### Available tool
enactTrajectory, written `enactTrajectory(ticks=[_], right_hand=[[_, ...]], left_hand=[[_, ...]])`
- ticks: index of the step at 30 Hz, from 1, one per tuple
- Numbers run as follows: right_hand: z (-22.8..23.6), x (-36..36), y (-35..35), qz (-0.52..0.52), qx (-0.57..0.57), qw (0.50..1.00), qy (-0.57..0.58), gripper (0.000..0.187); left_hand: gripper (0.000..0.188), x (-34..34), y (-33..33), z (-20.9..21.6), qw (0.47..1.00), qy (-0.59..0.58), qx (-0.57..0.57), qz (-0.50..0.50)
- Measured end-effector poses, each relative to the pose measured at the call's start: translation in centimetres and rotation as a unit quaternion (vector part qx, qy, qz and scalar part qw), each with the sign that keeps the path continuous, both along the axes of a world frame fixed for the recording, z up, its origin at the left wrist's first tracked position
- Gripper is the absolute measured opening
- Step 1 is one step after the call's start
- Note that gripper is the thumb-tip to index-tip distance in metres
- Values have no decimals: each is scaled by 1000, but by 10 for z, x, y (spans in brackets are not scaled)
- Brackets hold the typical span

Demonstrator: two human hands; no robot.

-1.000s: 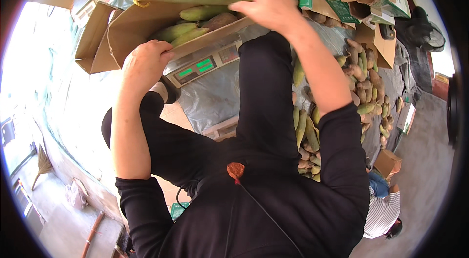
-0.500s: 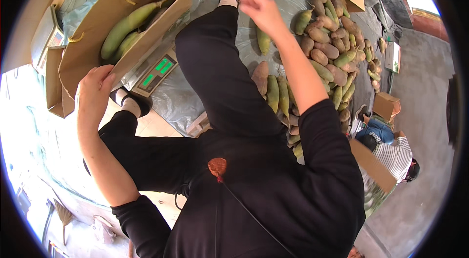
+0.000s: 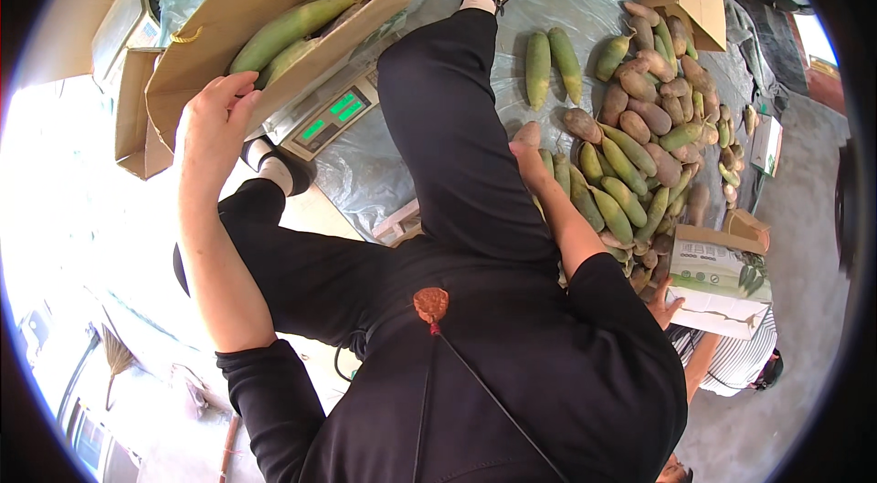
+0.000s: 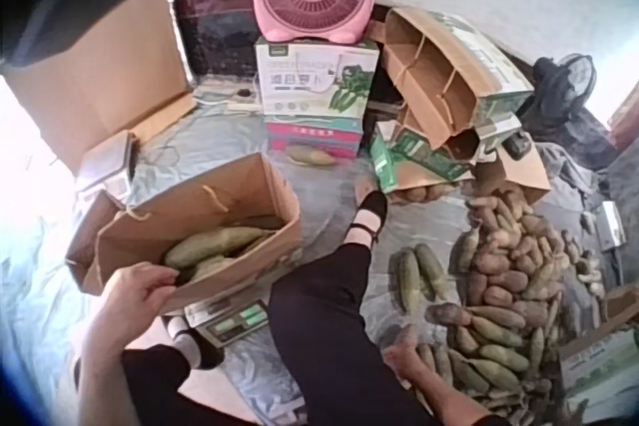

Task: Sorting and weighing vegetables into cardboard boxes for packaging.

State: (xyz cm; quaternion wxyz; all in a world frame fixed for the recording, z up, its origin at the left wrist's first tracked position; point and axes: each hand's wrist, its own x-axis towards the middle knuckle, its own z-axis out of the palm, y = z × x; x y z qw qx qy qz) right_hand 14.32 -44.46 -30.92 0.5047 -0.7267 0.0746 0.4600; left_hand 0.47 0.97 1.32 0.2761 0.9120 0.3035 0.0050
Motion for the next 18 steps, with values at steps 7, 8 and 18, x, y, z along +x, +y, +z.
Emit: enactTrajectory(ticks=[7,8,18], right_hand=[[3,-6,20,126,-37,986,-99,24],[4,-7,25,144,-48,981,-118,25],[-10,3,9,131,-82,982,-109,27]], left_hand=[[25,-5,0,7,1000,0,5,6],[25,-7,1,7,1000,1,1,10],[24,-6,1,0,1000,16,14,-4]])
